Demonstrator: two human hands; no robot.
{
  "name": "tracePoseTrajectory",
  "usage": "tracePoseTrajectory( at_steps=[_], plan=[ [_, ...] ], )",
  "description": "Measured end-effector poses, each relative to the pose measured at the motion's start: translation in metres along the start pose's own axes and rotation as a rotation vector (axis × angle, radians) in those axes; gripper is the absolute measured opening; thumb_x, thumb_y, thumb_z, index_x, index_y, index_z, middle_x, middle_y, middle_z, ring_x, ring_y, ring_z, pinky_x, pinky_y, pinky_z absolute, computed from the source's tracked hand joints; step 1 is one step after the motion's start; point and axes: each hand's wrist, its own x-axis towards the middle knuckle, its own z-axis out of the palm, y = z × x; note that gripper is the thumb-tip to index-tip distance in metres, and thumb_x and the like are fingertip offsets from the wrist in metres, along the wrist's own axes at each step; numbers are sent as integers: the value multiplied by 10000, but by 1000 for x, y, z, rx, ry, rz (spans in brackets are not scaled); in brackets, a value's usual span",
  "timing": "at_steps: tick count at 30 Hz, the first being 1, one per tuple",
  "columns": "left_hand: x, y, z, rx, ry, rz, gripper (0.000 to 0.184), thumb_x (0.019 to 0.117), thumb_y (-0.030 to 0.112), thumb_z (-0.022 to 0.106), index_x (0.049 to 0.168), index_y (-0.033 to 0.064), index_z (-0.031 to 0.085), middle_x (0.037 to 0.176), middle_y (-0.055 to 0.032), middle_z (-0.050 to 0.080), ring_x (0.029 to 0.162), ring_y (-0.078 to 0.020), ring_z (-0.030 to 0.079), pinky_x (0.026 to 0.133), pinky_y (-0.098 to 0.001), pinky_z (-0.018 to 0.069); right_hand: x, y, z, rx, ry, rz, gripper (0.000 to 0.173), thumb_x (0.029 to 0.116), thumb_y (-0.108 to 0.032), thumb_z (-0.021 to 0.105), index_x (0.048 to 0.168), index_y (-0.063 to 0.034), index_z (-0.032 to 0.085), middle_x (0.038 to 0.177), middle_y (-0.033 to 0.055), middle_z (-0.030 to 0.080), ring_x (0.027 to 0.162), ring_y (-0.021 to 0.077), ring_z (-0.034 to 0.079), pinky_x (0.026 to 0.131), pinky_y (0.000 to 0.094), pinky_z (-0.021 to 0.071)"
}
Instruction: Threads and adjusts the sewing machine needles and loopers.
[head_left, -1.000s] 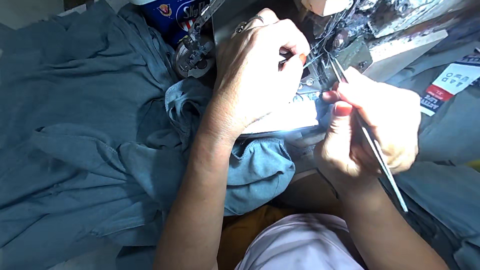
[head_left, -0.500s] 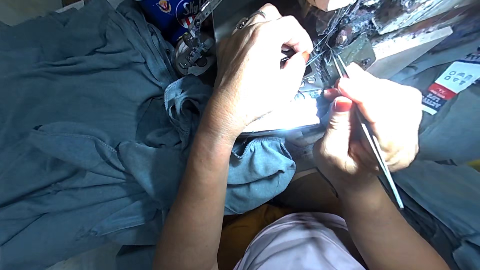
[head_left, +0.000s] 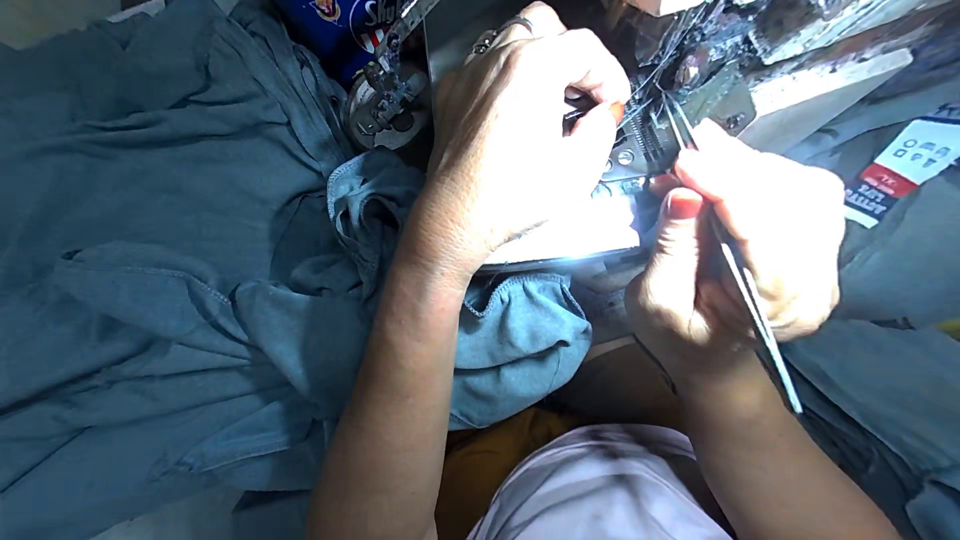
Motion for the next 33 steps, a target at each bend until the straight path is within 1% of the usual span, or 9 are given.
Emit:
tracePoseTrajectory(
  at_steps=[3,7,12,15,16,18,21,25,33],
  plan=[
    [0,0,-1,-11,6,4,193,930,243,596,991,186,770,965,39,670,929,-48,598,824,-303,421,0,0,1,2,5,1,172,1023,-48,582,1083,86,672,1115,188,702,1178,171,651,1016,267,509],
    [1,2,-3,-94,26,-41,199,953,230,546,902,183,732,894,81,638,865,7,579,788,-249,423,1,-1,0,-21,3,-4,171,1022,-44,578,1075,90,671,1112,197,711,1184,176,655,1021,263,502],
    [2,4,-3,-179,84,-103,127,933,179,558,943,152,681,839,114,612,770,72,555,700,-145,431,2,-1,1,-9,6,4,179,1020,-46,583,1070,96,679,1102,206,716,1190,194,660,1025,271,507],
    [4,4,-2,-141,87,-126,148,908,122,568,992,121,690,898,81,645,811,67,575,732,-132,449,2,-1,1,-14,9,3,181,1021,-47,584,1073,92,685,1101,203,716,1185,192,660,1026,272,504],
    [6,4,-2,-107,68,-138,182,905,109,560,1015,123,704,938,70,660,842,52,584,754,-145,457,3,-1,2,-14,13,3,180,1019,-44,586,1073,94,688,1100,207,718,1181,195,663,1023,274,507],
    [9,6,-4,-33,6,-169,234,916,116,548,1050,139,738,1040,34,685,960,-33,591,850,-258,442,3,-2,2,-18,19,4,184,1019,-44,586,1072,98,690,1091,211,719,1176,199,666,1021,275,508],
    [14,10,-5,41,-96,-207,238,960,169,540,1046,192,760,1088,30,681,1024,-78,595,863,-358,422,4,-3,2,-21,25,10,182,1019,-45,588,1063,100,689,1087,211,725,1179,203,669,1017,278,512],
    [19,17,-6,-8,-139,-262,190,1021,228,564,992,151,735,970,50,652,884,-17,568,810,-264,427,5,-3,1,-16,10,7,184,1019,-43,583,1062,107,681,1093,222,720,1187,209,667,1031,276,505],
    [24,26,-4,24,-161,-384,175,1003,267,605,970,159,739,1090,9,624,1049,-85,570,914,-354,419,5,-4,2,-15,19,19,189,1012,-48,599,1079,105,688,1106,221,721,1183,206,667,1021,272,507]
  ],
)
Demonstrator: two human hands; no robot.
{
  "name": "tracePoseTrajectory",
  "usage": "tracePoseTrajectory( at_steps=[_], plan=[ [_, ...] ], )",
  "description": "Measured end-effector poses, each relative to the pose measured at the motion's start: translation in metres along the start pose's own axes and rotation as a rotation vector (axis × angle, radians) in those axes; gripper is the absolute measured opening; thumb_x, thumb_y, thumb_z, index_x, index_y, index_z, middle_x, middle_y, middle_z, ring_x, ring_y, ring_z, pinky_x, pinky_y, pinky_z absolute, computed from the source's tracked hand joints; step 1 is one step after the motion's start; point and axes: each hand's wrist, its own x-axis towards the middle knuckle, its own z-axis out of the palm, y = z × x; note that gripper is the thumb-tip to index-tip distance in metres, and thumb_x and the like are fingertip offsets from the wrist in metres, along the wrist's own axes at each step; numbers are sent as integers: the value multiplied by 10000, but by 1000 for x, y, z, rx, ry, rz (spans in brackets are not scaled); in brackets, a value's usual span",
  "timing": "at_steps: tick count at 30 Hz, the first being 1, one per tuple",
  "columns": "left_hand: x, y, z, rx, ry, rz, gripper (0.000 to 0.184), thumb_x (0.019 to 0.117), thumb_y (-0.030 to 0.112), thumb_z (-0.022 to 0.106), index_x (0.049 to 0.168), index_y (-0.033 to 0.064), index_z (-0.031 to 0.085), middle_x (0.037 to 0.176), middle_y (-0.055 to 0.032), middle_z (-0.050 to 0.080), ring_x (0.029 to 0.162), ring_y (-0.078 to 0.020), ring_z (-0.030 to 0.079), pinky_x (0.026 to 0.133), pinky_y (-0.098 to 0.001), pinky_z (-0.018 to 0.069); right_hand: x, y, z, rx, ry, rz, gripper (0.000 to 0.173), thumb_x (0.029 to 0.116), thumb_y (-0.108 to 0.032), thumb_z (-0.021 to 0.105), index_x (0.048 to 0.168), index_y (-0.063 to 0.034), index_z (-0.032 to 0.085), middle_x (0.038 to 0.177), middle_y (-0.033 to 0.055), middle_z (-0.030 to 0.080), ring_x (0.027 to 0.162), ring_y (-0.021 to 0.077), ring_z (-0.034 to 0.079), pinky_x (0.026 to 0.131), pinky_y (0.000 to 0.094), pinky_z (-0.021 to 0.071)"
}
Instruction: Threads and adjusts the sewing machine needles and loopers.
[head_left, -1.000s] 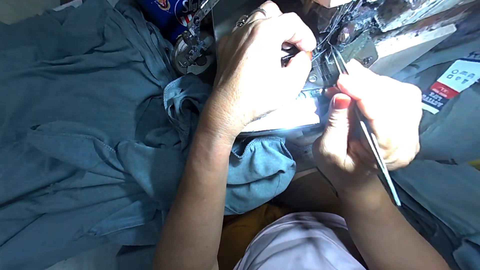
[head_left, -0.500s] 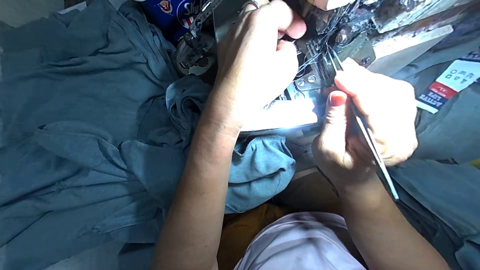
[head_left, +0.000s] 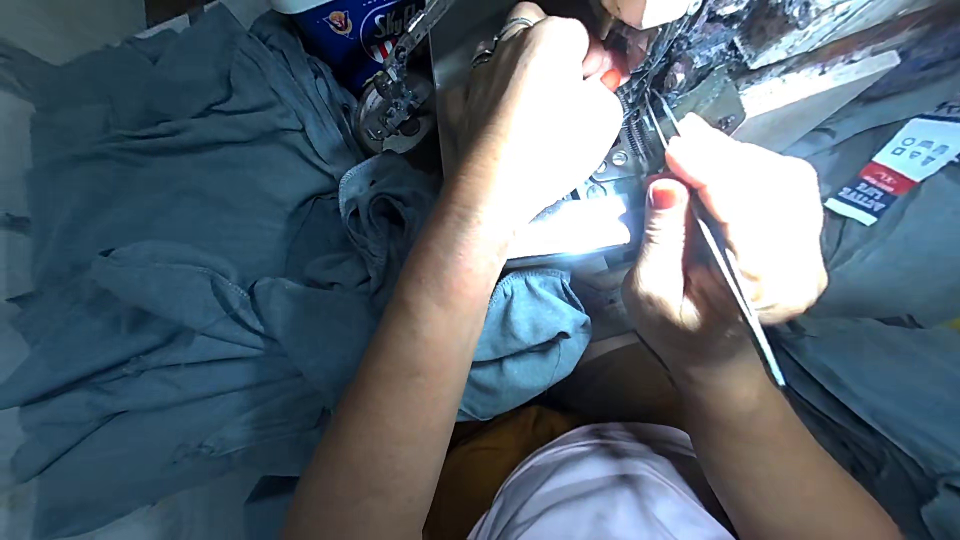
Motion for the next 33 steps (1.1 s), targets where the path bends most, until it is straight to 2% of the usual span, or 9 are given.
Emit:
tracePoseTrajectory(
  at_steps=[6,7,12,16,23,29,33],
  plan=[
    [0,5,0,24,-19,-38,185,1011,298,604,1011,169,736,1178,-1,618,1156,-113,555,970,-408,414,-2,1,-2,-7,-13,4,196,1026,-65,578,1082,97,674,1117,212,710,1185,183,660,1018,259,507],
    [0,5,1,28,-22,-39,192,1010,305,601,1021,167,735,1191,-10,621,1171,-131,552,959,-446,396,-2,0,-2,-5,-12,7,198,1027,-63,575,1082,100,672,1115,211,708,1182,178,660,1017,257,508],
    [0,7,3,18,-23,-48,192,999,334,614,986,187,737,1146,7,644,1151,-133,556,944,-488,374,-2,1,-2,-14,-12,-2,201,1024,-47,570,1096,109,675,1119,217,709,1170,181,663,1009,256,508],
    [1,9,4,24,-33,-80,222,1006,344,604,1059,181,745,1230,-28,619,1230,-182,527,982,-556,347,-2,1,-1,-9,7,-12,179,1019,-27,571,1061,116,670,1111,220,714,1178,197,668,1019,271,512],
    [2,10,4,44,-41,-74,226,1007,374,606,1006,185,730,1192,-22,619,1208,-185,532,971,-556,345,-2,0,-2,-34,0,-9,188,1023,-35,572,1081,111,675,1118,229,709,1177,200,662,1018,262,501],
    [1,11,4,53,-42,-63,262,1013,386,602,1042,162,733,1215,-39,626,1242,-201,528,1004,-566,340,-5,2,-1,-9,9,-2,183,1017,-35,585,1080,110,678,1109,222,711,1166,189,664,1007,252,506],
    [1,10,5,69,-40,-41,264,1018,381,595,1024,155,731,1193,-52,627,1231,-210,530,986,-575,332,-3,1,-2,-15,-6,-6,193,1025,-52,575,1078,107,672,1120,229,708,1194,210,659,1029,276,502]
  ],
)
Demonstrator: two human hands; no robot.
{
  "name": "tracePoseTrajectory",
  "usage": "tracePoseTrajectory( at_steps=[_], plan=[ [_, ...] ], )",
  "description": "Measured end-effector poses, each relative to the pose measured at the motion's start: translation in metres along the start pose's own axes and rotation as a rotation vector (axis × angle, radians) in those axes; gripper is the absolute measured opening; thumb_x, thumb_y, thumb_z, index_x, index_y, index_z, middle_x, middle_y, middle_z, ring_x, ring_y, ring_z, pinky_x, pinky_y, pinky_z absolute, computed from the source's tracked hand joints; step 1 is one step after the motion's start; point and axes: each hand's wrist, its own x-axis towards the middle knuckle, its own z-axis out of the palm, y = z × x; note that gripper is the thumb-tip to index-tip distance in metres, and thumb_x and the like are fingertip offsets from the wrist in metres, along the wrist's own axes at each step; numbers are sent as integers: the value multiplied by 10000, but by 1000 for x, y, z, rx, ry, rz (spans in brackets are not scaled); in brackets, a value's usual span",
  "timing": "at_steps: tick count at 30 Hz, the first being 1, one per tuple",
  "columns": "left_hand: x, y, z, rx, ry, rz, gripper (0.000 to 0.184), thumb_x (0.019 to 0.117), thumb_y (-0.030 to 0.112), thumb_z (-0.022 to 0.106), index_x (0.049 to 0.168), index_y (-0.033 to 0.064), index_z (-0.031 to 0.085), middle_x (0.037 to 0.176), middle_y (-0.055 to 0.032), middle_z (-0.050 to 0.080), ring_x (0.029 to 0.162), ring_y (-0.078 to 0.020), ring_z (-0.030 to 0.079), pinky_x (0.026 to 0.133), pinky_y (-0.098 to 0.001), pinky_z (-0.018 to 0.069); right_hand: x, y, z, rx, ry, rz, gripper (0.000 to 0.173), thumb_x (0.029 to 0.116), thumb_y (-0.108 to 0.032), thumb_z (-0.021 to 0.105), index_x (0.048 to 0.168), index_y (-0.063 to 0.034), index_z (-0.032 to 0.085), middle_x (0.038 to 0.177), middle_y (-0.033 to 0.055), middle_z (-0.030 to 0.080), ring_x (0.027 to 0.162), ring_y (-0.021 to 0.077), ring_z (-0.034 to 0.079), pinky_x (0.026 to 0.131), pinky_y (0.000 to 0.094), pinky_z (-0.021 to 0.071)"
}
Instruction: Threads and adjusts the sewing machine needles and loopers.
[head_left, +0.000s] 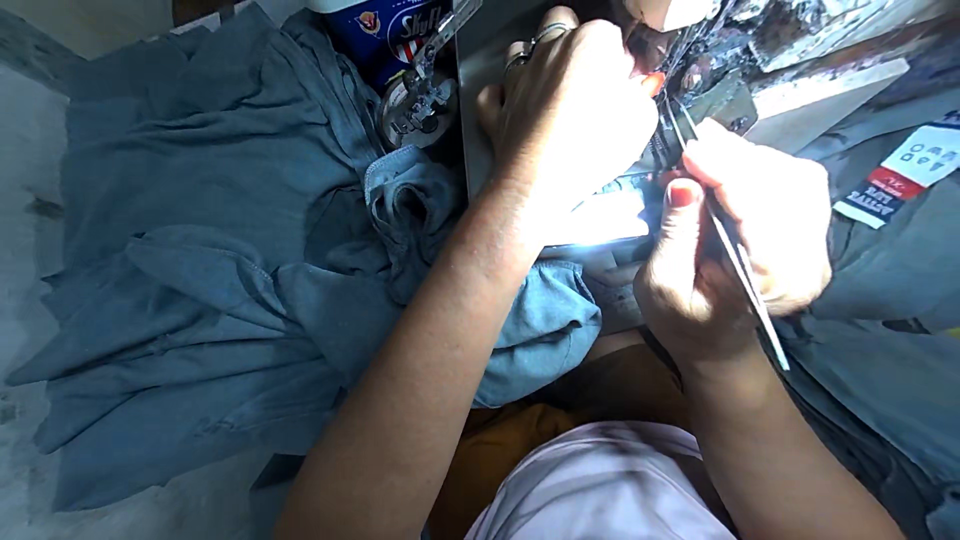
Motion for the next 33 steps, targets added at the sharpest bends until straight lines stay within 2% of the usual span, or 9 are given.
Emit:
tracePoseTrajectory(
  at_steps=[3,7,11,15,18,20,24,29,33],
  plan=[
    [-1,0,-1,31,-14,6,276,1029,379,564,1038,158,727,1221,-71,592,1246,-229,515,978,-572,335,1,0,-1,7,0,-3,189,1022,-48,580,1073,110,670,1116,237,707,1192,218,662,1027,285,507],
    [-4,-1,1,18,11,20,251,1019,318,544,1059,163,738,1171,-68,599,1211,-218,526,970,-552,333,1,1,-1,32,-4,-1,188,1018,-39,582,1078,111,677,1101,232,710,1183,220,667,1026,281,512],
    [-7,-3,-2,-6,9,41,269,1025,244,490,1099,126,720,1226,-95,564,1256,-237,496,1005,-566,321,0,3,-1,36,1,-7,184,1020,-52,587,1061,105,672,1097,231,709,1179,217,668,1018,276,514],
    [-11,-4,0,-64,78,19,237,1034,189,464,1093,73,663,1243,-95,518,1197,-207,506,980,-522,349,-1,3,-1,60,2,-1,185,1020,-60,591,1061,104,667,1104,227,703,1189,204,663,1023,275,515],
    [-17,-5,1,6,166,14,186,1020,146,481,1073,48,630,1231,-129,528,1175,-225,527,968,-454,405,-1,5,-1,58,3,-7,197,1022,-64,587,1068,108,673,1110,235,700,1178,202,665,1017,261,510],
    [-20,-14,0,49,270,63,202,1000,121,493,1077,16,648,1157,-160,581,1105,-238,553,938,-379,427,-1,5,-2,56,3,-12,199,1025,-67,584,1074,103,676,1119,235,702,1190,200,660,1020,255,506],
    [-30,-29,-1,66,407,79,233,993,96,469,1096,2,656,1145,-177,588,1064,-213,555,904,-309,428,-2,6,-2,70,-1,-14,195,1025,-70,590,1080,100,668,1117,229,696,1187,188,657,1019,253,507],
    [-43,-36,0,72,502,59,192,1005,93,471,1057,21,642,1145,-148,542,1020,-144,528,863,-222,412,-2,6,-2,75,-1,-5,192,1025,-69,591,1078,99,667,1118,224,698,1198,187,653,1032,255,501],
    [-54,-47,1,85,548,102,185,1007,84,459,1042,5,623,1134,-153,547,1028,-143,516,862,-214,399,-2,6,-2,64,-3,-6,192,1027,-76,590,1071,92,671,1116,225,703,1193,183,657,1028,249,499]
  ],
)
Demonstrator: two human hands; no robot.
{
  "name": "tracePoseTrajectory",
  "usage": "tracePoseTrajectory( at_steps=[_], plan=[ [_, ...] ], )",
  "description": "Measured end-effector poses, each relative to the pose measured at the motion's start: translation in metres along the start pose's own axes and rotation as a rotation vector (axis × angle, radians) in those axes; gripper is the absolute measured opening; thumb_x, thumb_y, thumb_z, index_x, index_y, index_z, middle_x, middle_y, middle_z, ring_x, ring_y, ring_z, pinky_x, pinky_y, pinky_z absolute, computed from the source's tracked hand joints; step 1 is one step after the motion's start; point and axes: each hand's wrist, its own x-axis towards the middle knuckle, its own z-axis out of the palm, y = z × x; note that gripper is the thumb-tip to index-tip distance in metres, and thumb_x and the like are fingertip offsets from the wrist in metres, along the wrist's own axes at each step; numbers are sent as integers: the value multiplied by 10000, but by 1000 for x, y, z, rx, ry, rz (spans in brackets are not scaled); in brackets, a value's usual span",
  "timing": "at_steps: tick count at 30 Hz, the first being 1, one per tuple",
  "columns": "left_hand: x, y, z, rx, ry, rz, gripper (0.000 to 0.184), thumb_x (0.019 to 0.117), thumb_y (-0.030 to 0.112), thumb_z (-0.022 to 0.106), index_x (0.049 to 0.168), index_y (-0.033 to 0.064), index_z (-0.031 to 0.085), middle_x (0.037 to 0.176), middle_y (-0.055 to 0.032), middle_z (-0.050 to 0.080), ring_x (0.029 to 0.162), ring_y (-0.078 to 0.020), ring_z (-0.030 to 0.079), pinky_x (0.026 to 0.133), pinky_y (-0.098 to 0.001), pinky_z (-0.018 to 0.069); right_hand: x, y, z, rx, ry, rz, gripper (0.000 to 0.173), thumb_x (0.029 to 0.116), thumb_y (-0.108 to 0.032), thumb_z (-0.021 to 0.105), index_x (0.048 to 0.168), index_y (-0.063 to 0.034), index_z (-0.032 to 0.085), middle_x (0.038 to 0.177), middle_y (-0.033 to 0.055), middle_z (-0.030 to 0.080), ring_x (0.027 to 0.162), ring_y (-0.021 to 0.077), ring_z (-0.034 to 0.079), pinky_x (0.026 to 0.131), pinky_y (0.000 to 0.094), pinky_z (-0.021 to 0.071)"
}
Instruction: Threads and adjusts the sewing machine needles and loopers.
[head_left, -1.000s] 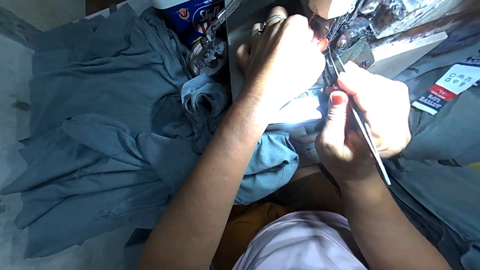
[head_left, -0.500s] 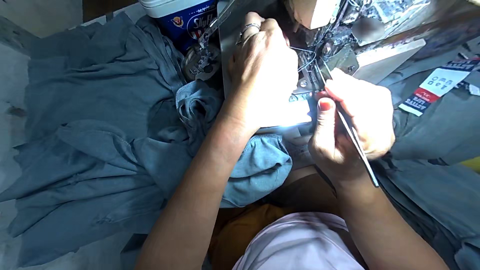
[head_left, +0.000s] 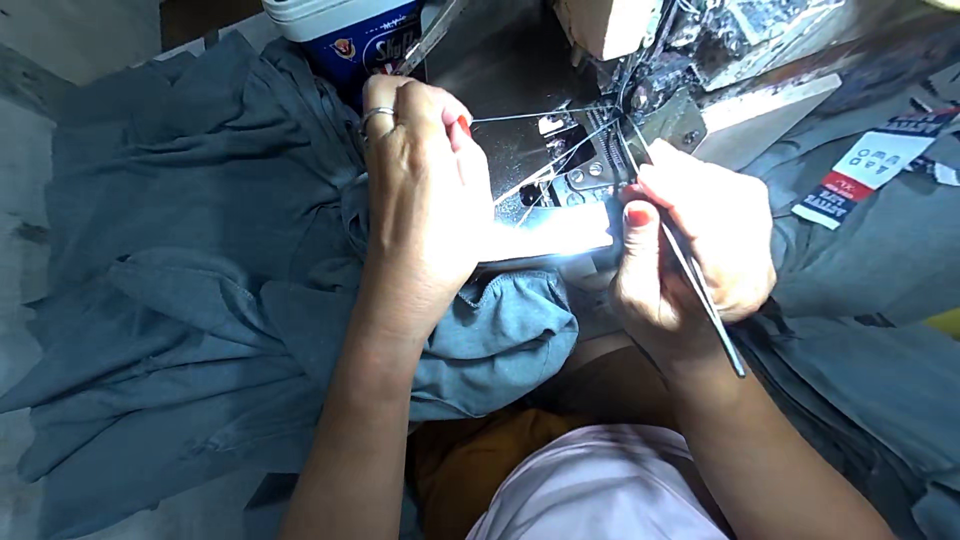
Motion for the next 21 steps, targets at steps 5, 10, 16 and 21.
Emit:
tracePoseTrajectory(
  at_steps=[5,10,16,21],
  plan=[
    [-12,-7,-4,5,-15,-12,177,1005,78,457,1034,4,615,1162,-171,549,1114,-185,518,932,-248,397,0,1,0,26,-7,1,196,1029,-72,585,1091,94,668,1142,224,694,1203,181,646,1033,246,491],
    [-21,-6,-17,100,-81,25,139,1008,63,472,1057,-9,580,1192,-198,534,1130,-263,538,917,-319,437,-1,-1,-8,75,6,27,148,1023,-69,593,1074,59,645,1130,185,689,1208,168,645,1030,260,514],
    [-16,12,-25,190,-205,-99,281,1042,118,439,1224,-47,575,1282,-251,526,1137,-380,568,915,-511,472,-4,-1,-26,131,31,86,185,1058,-165,542,1121,-19,638,1164,74,685,1182,114,650,992,272,550],
    [5,34,-1,147,-206,15,496,1028,502,494,1022,62,723,1189,-208,586,1136,-385,552,868,-565,408,-8,-4,-30,135,39,93,201,1062,-184,542,1123,-16,636,1175,70,676,1190,93,639,990,245,542]
  ],
)
